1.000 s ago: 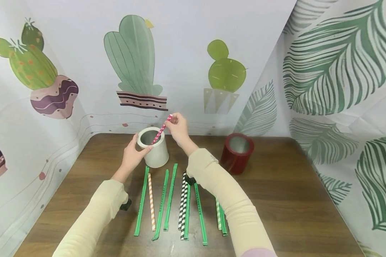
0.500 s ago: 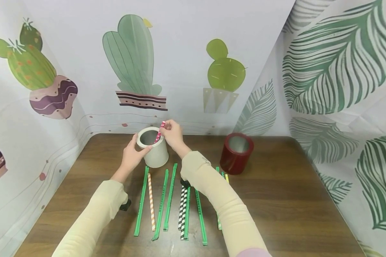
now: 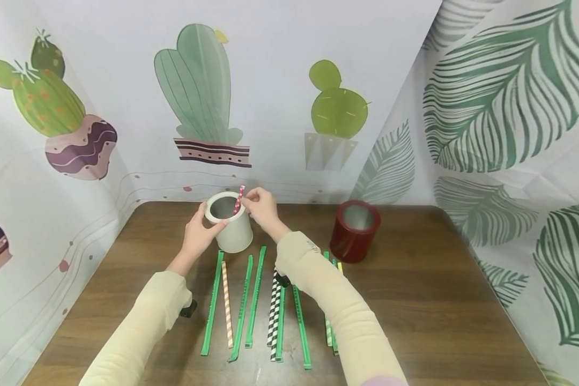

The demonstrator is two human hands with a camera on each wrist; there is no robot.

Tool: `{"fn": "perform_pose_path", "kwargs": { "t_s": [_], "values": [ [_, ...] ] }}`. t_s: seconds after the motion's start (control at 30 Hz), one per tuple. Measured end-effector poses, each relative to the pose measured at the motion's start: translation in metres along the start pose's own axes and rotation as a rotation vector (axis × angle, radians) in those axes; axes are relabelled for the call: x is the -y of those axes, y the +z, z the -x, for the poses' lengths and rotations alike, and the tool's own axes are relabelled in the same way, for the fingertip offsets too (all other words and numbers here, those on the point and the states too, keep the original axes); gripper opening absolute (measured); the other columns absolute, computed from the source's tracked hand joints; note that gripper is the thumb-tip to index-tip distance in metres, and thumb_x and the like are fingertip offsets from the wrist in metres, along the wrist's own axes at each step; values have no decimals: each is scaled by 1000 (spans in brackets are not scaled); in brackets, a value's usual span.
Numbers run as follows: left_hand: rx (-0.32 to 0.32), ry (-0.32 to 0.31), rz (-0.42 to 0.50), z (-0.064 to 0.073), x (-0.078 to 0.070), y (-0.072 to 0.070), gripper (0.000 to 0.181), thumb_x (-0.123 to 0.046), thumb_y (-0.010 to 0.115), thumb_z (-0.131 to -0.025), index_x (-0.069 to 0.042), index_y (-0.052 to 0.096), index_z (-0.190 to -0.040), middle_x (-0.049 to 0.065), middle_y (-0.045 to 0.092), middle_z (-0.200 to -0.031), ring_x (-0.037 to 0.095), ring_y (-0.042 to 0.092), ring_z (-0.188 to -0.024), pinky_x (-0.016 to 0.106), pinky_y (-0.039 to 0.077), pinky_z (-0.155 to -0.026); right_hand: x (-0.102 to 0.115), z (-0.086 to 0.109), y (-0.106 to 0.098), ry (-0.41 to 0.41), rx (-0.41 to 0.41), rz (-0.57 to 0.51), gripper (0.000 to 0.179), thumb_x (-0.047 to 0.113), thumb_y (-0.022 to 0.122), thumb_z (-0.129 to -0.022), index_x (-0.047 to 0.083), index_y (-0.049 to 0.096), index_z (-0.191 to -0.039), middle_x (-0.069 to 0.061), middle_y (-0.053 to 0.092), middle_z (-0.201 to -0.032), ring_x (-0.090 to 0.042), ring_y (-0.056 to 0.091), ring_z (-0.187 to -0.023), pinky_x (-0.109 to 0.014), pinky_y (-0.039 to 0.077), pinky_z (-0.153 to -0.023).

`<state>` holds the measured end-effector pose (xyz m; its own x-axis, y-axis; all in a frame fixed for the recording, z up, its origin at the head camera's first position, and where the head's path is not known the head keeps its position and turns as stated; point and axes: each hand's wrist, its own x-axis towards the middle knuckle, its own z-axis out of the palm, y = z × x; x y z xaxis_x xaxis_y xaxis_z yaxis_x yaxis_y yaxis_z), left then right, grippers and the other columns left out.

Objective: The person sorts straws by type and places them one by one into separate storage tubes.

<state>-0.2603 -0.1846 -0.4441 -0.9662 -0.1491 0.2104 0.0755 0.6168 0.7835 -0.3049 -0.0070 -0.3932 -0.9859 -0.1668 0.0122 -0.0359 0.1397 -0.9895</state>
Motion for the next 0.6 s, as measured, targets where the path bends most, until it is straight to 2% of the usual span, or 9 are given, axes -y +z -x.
{"fn": "perform_pose_path", "kwargs": {
  "t_s": [0.03, 0.13, 0.27, 0.37, 0.43, 0.53, 0.6],
  "values": [
    [0, -4, -3, 0, 0, 0, 90, -50, 64, -72, -7, 23, -140, 16, 31, -141, 32, 32, -128, 47, 29, -102, -1, 1, -2, 11, 4, -2, 13, 7, 59, -82, 0, 55, -92, -2, 53, -72, -34, 61, -75, -45, 51, -72],
    [8, -15, -10, -1, 1, 0, 90, -50, 64, -73, -7, 23, -140, 15, 30, -142, 31, 31, -128, 46, 29, -102, -3, 4, -10, 33, 15, 8, 13, 8, 60, -82, 2, 55, -93, -2, 55, -74, -29, 61, -70, -33, 53, -61],
    [4, -15, -1, 0, 0, 0, 90, -50, 65, -72, -7, 23, -140, 15, 29, -142, 31, 30, -129, 46, 29, -103, -6, 10, -19, 45, 47, 10, 14, 8, 60, -82, 2, 55, -94, -2, 55, -76, -32, 61, -74, -23, 50, -53],
    [-2, -16, -4, 0, -1, 0, 90, -49, 65, -72, -8, 23, -140, 15, 29, -142, 32, 29, -129, 47, 28, -103, -6, 15, -27, 46, 73, 22, 16, 9, 59, -83, 1, 54, -95, -1, 54, -74, -31, 61, -74, -24, 51, -54],
    [-5, -15, -10, 0, -1, 1, 90, -49, 65, -72, -8, 23, -140, 15, 29, -142, 32, 30, -129, 47, 28, -103, -6, 20, -33, 49, 86, 19, 16, 9, 59, -83, 2, 54, -95, 0, 53, -73, -24, 61, -68, -24, 51, -54],
    [-5, -18, -11, 0, -1, 2, 90, -50, 65, -72, -9, 23, -140, 14, 30, -142, 31, 30, -129, 47, 28, -103, -8, 28, -42, 60, 100, -18, 17, 9, 59, -82, 1, 53, -95, 1, 54, -73, -14, 59, -62, -25, 51, -55],
    [-5, -17, -11, 0, -1, 2, 90, -50, 65, -72, -9, 23, -140, 14, 30, -142, 31, 30, -129, 46, 28, -103, -10, 34, -49, 67, 112, -45, 18, 9, 59, -82, 0, 53, -97, 1, 55, -73, -14, 59, -62, -26, 51, -55]
  ]
}}
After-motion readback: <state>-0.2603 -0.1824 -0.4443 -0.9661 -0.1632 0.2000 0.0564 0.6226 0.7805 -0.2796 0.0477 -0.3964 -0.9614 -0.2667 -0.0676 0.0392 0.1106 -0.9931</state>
